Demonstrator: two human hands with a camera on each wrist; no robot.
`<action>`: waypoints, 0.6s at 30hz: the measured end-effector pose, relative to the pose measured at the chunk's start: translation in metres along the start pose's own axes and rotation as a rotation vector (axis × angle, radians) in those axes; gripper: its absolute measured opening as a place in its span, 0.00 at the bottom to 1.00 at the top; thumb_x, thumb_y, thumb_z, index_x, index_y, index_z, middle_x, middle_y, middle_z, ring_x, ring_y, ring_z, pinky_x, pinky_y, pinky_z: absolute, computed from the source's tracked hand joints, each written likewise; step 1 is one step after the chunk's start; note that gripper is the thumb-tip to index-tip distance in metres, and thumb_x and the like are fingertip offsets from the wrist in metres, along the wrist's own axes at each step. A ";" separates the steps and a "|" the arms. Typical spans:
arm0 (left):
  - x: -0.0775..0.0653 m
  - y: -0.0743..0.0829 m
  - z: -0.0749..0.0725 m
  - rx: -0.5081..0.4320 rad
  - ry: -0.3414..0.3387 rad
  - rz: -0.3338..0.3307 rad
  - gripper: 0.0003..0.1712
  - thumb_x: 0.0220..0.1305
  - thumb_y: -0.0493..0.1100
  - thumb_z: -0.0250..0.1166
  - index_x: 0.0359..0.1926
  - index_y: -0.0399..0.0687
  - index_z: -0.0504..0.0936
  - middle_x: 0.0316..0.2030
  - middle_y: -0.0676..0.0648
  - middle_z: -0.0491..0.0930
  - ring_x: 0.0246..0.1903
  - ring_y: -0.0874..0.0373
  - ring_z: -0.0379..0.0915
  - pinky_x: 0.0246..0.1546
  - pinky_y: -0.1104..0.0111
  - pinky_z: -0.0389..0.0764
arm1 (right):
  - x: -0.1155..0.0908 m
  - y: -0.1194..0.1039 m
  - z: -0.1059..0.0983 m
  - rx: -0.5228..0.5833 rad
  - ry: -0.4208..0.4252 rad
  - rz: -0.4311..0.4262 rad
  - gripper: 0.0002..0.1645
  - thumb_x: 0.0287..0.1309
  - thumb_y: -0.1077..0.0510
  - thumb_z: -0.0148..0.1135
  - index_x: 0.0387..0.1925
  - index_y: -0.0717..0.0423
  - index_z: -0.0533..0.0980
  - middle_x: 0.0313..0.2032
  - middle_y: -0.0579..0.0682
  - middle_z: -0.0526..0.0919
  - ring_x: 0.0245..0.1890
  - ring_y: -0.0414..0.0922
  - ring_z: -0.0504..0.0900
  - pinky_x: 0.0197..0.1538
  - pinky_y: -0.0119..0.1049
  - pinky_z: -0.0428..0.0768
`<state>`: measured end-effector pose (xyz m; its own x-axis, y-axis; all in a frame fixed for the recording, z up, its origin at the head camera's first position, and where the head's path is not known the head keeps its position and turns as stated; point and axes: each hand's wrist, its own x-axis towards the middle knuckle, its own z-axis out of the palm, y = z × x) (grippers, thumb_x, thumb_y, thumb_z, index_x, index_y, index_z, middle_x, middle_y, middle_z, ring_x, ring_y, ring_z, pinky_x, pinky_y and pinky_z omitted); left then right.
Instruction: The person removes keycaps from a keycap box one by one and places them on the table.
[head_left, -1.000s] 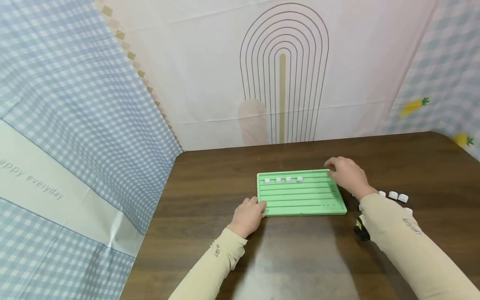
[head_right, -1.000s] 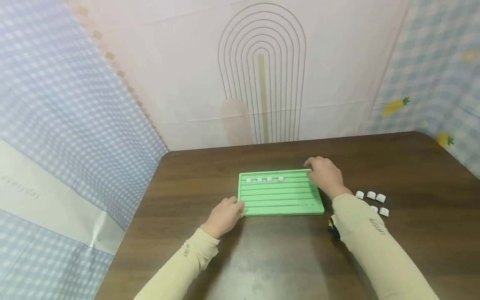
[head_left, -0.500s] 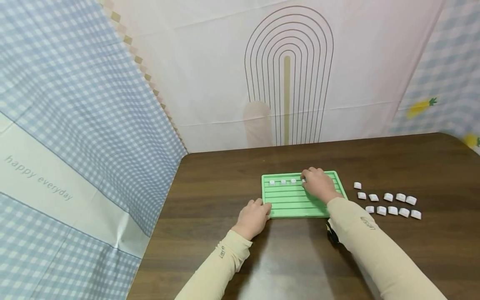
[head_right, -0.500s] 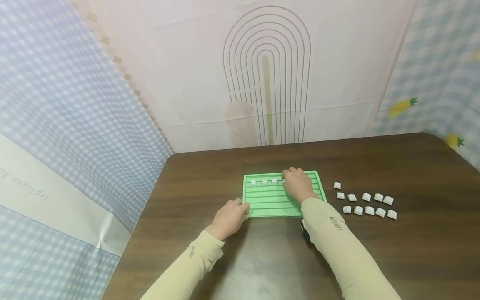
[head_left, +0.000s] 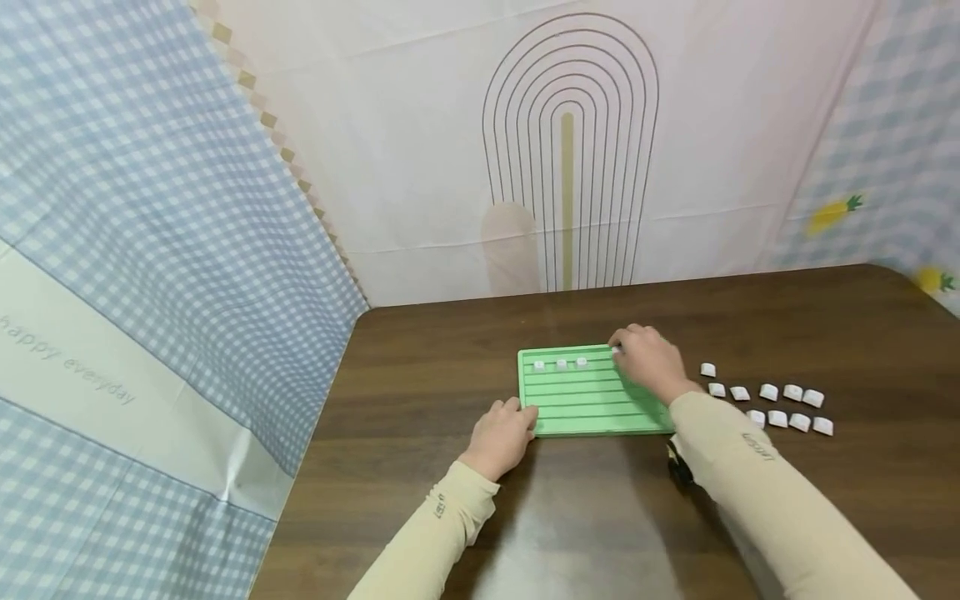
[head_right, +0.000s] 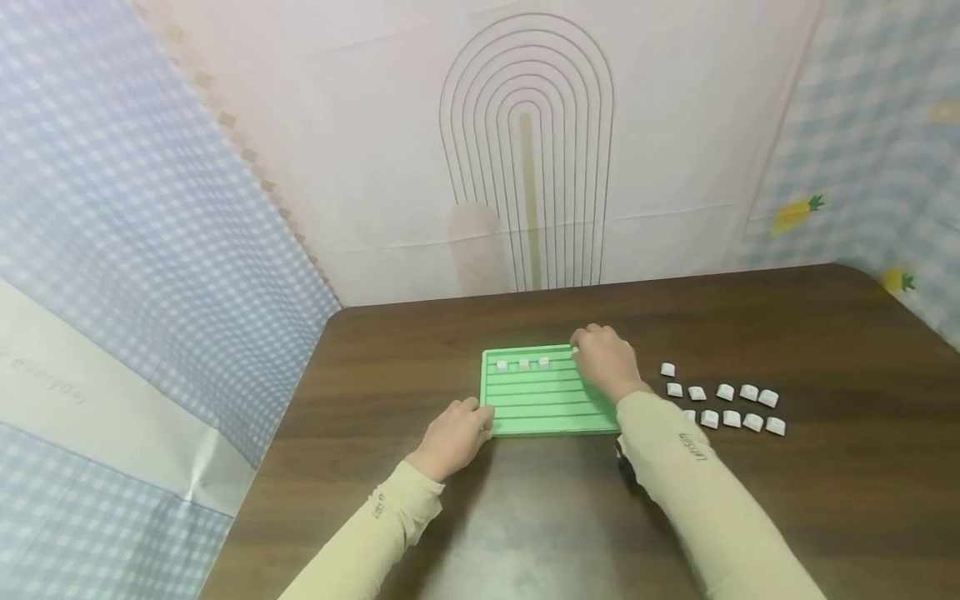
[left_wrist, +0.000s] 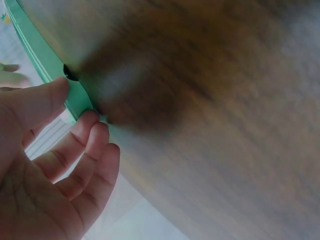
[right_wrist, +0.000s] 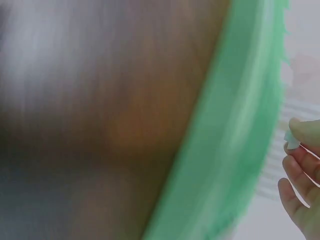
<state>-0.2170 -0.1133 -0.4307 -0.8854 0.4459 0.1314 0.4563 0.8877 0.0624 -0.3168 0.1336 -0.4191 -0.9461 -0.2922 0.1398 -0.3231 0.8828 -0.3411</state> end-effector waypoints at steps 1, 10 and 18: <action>0.000 -0.001 0.000 0.000 0.002 -0.001 0.08 0.57 0.43 0.63 0.28 0.49 0.72 0.26 0.49 0.72 0.23 0.57 0.60 0.19 0.71 0.65 | 0.000 0.005 -0.007 0.003 0.017 0.007 0.14 0.57 0.60 0.54 0.45 0.61 0.76 0.45 0.64 0.78 0.46 0.62 0.73 0.39 0.60 0.77; -0.002 -0.007 0.000 -0.021 0.005 -0.008 0.08 0.56 0.43 0.63 0.27 0.48 0.71 0.26 0.49 0.71 0.23 0.56 0.60 0.20 0.70 0.66 | -0.033 0.076 -0.047 0.019 0.013 0.226 0.18 0.59 0.59 0.50 0.49 0.65 0.72 0.48 0.71 0.72 0.44 0.67 0.71 0.33 0.61 0.74; -0.001 -0.003 0.001 -0.041 0.011 0.006 0.08 0.56 0.42 0.63 0.26 0.48 0.71 0.25 0.48 0.71 0.23 0.56 0.61 0.19 0.70 0.67 | -0.057 0.098 -0.040 0.040 -0.116 0.315 0.20 0.59 0.59 0.51 0.48 0.70 0.71 0.46 0.73 0.75 0.38 0.65 0.74 0.27 0.51 0.74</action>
<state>-0.2180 -0.1160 -0.4324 -0.8816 0.4499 0.1426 0.4653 0.8793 0.1022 -0.2941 0.2517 -0.4236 -0.9952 -0.0490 -0.0842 -0.0126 0.9217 -0.3877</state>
